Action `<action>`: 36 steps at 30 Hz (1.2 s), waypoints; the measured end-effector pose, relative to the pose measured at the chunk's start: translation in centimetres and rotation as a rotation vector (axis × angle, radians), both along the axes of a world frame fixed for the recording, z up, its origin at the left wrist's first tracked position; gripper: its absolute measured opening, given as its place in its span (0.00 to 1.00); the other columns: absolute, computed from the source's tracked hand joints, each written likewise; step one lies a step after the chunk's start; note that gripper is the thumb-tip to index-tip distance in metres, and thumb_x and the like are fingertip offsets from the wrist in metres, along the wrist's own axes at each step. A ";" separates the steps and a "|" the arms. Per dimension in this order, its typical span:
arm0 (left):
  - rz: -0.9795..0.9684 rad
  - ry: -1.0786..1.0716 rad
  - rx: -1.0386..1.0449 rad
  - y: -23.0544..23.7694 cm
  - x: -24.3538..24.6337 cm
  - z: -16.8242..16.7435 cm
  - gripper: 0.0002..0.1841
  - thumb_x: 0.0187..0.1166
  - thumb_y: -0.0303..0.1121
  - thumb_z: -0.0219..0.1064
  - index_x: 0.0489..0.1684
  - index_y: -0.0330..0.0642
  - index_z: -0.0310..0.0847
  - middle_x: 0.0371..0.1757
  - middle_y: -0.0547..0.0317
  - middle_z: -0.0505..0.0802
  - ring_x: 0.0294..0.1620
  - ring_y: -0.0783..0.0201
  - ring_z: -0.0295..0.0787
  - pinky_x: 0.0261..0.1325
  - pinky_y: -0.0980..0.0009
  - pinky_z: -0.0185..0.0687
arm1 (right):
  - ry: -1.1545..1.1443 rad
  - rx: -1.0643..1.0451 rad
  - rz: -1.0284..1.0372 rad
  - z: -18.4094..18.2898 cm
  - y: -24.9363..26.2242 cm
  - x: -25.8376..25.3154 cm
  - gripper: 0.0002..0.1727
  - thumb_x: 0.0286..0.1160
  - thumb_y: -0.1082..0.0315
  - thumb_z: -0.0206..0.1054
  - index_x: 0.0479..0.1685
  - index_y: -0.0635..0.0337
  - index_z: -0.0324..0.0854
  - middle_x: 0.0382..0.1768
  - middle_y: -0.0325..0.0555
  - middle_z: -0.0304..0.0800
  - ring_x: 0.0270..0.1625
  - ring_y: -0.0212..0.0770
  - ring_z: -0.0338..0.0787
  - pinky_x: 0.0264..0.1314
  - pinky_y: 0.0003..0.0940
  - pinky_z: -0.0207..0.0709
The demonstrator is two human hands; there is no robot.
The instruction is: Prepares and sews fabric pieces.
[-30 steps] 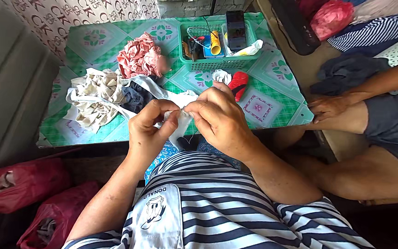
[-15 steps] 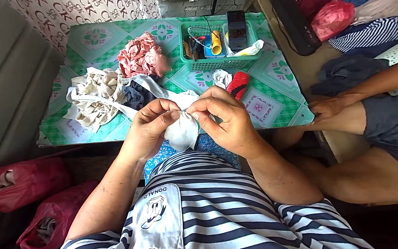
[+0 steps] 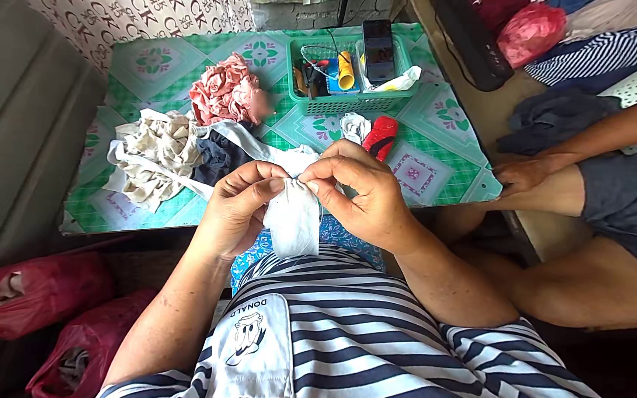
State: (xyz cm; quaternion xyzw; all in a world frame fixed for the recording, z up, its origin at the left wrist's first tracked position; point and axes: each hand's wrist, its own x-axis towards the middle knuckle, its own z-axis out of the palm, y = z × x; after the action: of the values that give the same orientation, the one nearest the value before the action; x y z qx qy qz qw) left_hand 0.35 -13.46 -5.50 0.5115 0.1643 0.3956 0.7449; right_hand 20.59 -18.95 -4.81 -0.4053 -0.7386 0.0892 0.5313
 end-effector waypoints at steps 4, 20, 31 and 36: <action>-0.003 -0.009 0.004 0.1 0.0 -0.1 0.05 0.82 0.32 0.68 0.45 0.45 0.91 0.34 0.60 0.95 0.31 0.74 0.93 0.35 0.78 0.90 | -0.012 0.003 -0.009 0.0 0.0 0.1 0.07 0.75 0.75 0.67 0.41 0.63 0.92 0.38 0.44 0.85 0.47 0.34 0.83 0.55 0.28 0.77; -0.007 -0.019 0.030 0.1 -0.1 -0.2 0.04 0.81 0.30 0.69 0.44 0.46 0.90 0.35 0.61 0.95 0.32 0.74 0.93 0.35 0.78 0.90 | 0.020 -0.005 0.012 -0.2 -0.1 -0.1 0.07 0.75 0.75 0.67 0.42 0.64 0.91 0.39 0.44 0.85 0.46 0.33 0.83 0.52 0.25 0.78; -0.035 -0.043 0.026 0.1 0.0 -0.3 0.05 0.82 0.31 0.69 0.45 0.45 0.91 0.35 0.61 0.95 0.32 0.74 0.93 0.36 0.78 0.91 | 0.038 -0.006 0.018 -0.3 -0.2 -0.1 0.07 0.75 0.76 0.67 0.42 0.65 0.91 0.39 0.45 0.85 0.45 0.32 0.83 0.50 0.22 0.78; -0.019 -0.031 0.006 0.0 0.1 -0.2 0.05 0.82 0.31 0.69 0.44 0.46 0.91 0.34 0.61 0.95 0.31 0.74 0.93 0.35 0.78 0.91 | 0.048 -0.003 0.028 -0.3 -0.2 -0.1 0.06 0.75 0.75 0.68 0.42 0.65 0.91 0.39 0.45 0.85 0.46 0.32 0.84 0.51 0.23 0.80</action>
State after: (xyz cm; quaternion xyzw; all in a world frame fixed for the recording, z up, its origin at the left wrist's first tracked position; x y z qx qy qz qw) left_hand 0.42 -13.46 -5.72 0.5090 0.1470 0.3968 0.7496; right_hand 20.48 -19.12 -5.12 -0.3936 -0.7309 0.1073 0.5472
